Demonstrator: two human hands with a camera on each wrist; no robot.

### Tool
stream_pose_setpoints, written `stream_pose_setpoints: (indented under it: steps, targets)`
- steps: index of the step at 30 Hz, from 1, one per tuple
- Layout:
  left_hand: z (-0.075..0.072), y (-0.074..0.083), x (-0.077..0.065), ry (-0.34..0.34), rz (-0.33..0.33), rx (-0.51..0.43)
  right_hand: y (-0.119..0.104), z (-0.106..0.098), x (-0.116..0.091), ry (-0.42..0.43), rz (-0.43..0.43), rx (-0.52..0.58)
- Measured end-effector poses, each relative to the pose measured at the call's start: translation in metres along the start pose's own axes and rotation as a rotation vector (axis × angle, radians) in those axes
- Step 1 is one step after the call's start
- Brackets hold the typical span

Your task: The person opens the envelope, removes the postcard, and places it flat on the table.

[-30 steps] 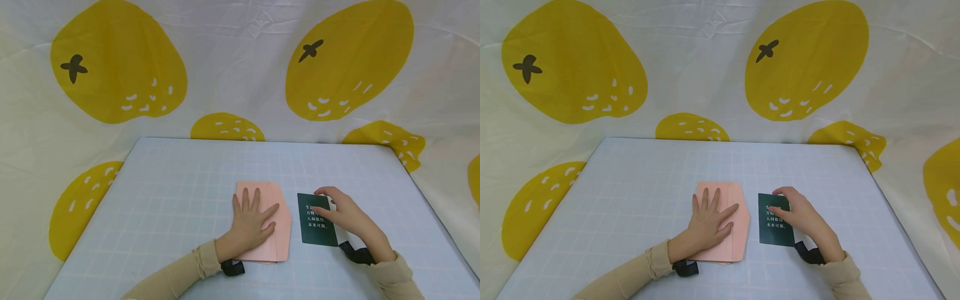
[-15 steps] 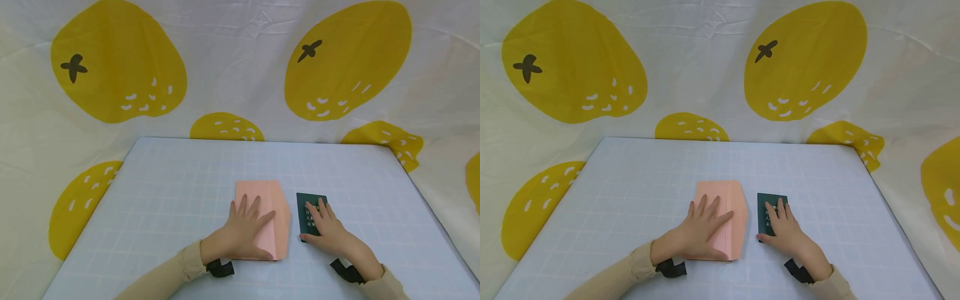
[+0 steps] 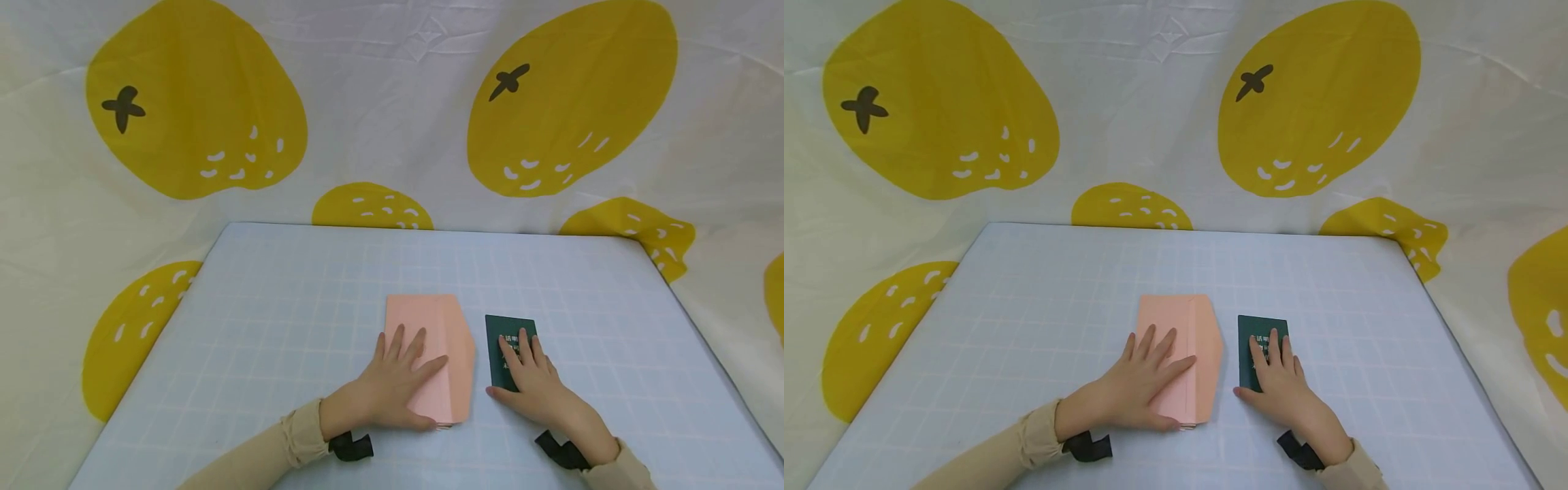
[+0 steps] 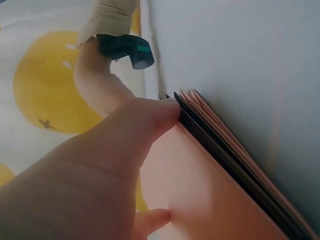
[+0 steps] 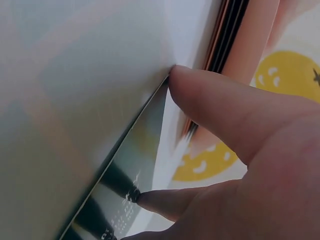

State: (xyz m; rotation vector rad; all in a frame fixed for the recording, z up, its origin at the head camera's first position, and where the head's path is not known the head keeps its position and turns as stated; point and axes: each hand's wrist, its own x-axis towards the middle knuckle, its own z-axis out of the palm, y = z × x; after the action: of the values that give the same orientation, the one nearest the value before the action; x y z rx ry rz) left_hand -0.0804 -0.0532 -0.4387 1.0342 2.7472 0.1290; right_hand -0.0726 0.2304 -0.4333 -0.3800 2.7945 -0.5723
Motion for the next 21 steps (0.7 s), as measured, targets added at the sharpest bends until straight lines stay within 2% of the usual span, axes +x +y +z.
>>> stream_pose_setpoints:
  steps: [8, 21]
  targets:
    - [0.001, 0.0, 0.004, 0.022, 0.008, 0.032, 0.001, -0.003, 0.001, -0.042, 0.01, 0.015]
    - [-0.006, 0.004, 0.014, -0.023, 0.001, 0.031, -0.001, -0.011, 0.0, -0.088, 0.043, 0.054]
